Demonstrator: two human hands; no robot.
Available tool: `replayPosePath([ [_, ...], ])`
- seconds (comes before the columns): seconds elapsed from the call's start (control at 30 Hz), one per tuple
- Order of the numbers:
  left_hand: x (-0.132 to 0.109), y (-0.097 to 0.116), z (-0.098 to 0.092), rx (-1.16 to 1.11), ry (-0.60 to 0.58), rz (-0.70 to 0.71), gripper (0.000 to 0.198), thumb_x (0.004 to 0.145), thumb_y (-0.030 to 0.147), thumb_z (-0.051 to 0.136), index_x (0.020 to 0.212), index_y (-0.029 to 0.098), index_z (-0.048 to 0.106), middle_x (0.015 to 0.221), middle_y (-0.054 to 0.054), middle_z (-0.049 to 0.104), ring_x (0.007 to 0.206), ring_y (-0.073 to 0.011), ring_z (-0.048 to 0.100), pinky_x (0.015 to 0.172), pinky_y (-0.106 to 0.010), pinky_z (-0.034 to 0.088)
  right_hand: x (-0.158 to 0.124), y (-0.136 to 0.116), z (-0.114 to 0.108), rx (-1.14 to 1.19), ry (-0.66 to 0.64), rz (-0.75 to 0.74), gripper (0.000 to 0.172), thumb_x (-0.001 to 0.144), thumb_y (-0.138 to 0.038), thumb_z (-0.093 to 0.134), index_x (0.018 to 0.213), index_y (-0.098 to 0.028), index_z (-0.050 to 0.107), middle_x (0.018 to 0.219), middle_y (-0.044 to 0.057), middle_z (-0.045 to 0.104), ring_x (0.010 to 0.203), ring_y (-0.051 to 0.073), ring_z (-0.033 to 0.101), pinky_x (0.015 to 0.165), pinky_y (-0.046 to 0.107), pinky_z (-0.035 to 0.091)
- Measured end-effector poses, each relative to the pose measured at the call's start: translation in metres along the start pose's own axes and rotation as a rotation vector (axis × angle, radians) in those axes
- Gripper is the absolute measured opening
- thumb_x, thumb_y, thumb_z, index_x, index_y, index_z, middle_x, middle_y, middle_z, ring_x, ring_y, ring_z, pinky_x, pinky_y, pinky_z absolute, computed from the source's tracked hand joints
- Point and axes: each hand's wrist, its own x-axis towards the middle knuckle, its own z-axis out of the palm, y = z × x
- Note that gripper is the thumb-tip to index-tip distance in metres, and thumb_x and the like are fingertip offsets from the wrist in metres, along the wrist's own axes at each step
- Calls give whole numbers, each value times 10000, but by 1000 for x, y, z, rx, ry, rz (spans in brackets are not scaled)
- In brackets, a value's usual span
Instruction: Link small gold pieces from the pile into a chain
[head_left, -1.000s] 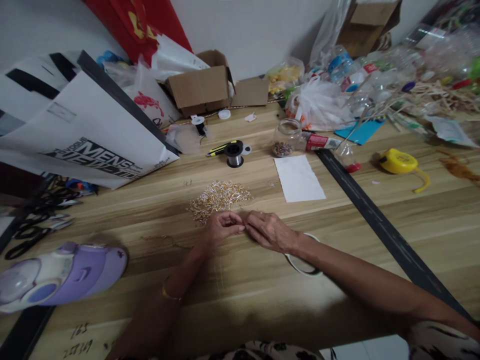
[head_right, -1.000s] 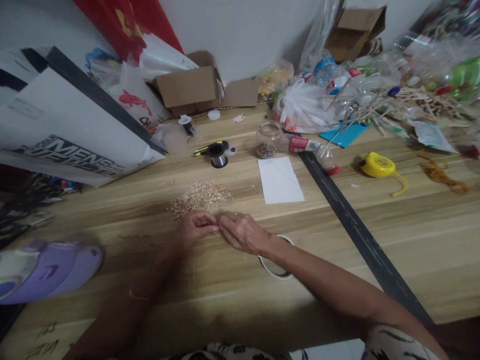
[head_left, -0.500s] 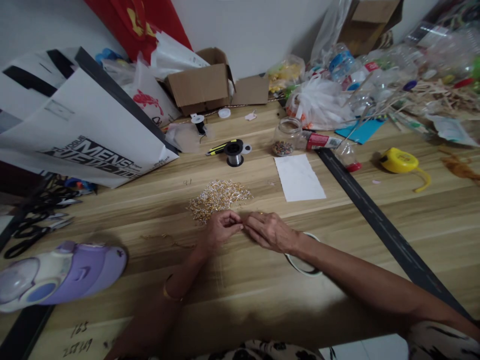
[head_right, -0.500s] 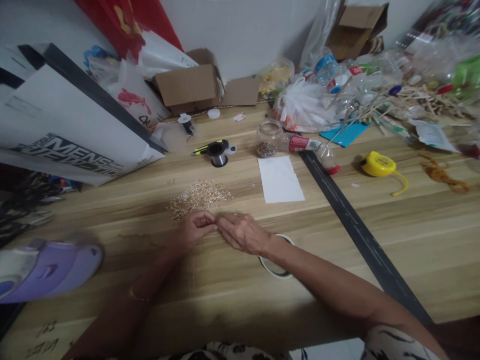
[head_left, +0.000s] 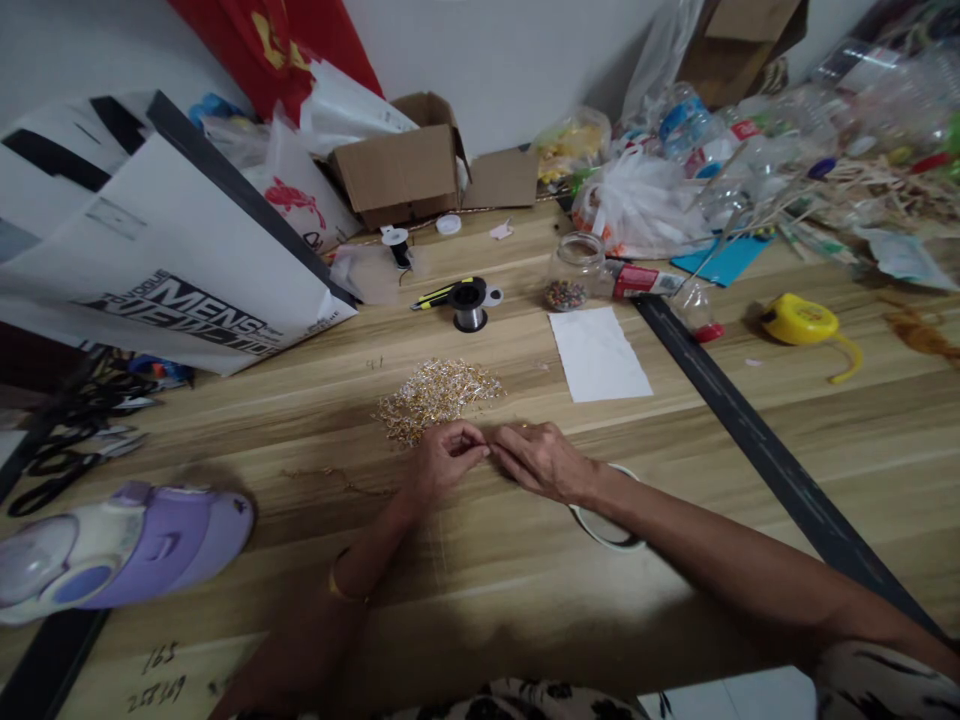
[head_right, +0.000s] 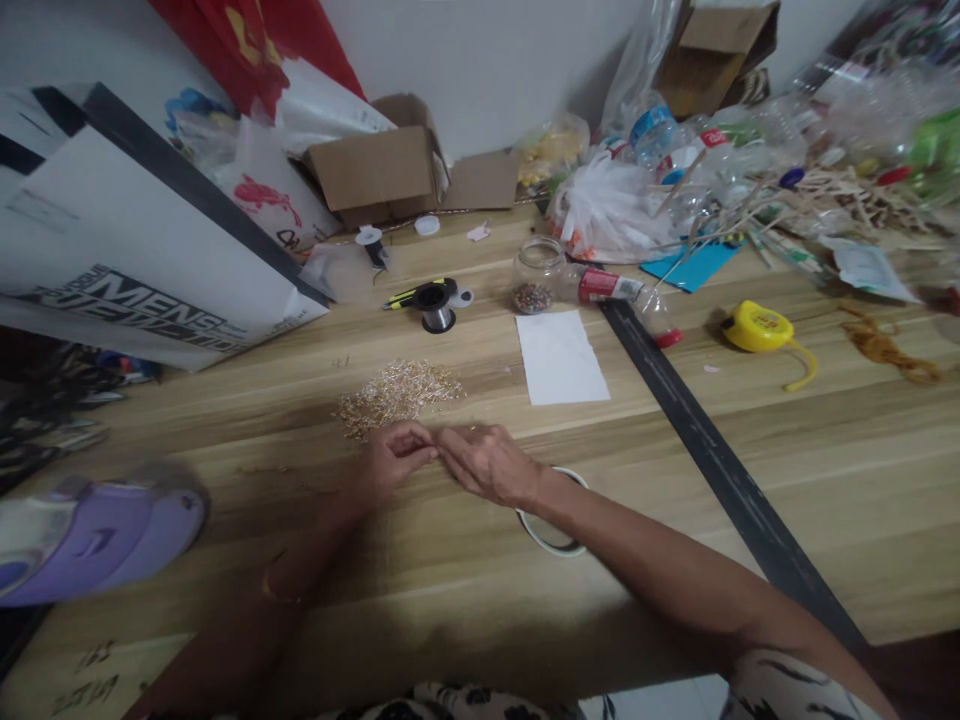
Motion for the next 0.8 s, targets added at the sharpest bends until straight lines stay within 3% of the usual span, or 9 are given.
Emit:
replayPosePath([
  [0.5, 2, 11, 1, -126, 18, -92, 151, 611, 213, 724, 654, 127, 608, 595, 14, 617, 551, -85, 563, 549, -178, 430, 1, 0, 2, 81, 12, 64, 177, 952, -234, 351, 875, -162, 493, 672, 28, 586, 580, 129, 525, 570, 235, 336],
  [0.8, 1, 23, -1, -183, 4, -126, 199, 605, 266, 751, 662, 125, 623, 568, 4, 633, 542, -96, 581, 561, -200, 464, 6, -6, -6, 340, 14, 195, 121, 889, -245, 462, 953, -150, 503, 650, 3, 568, 560, 112, 507, 537, 207, 356],
])
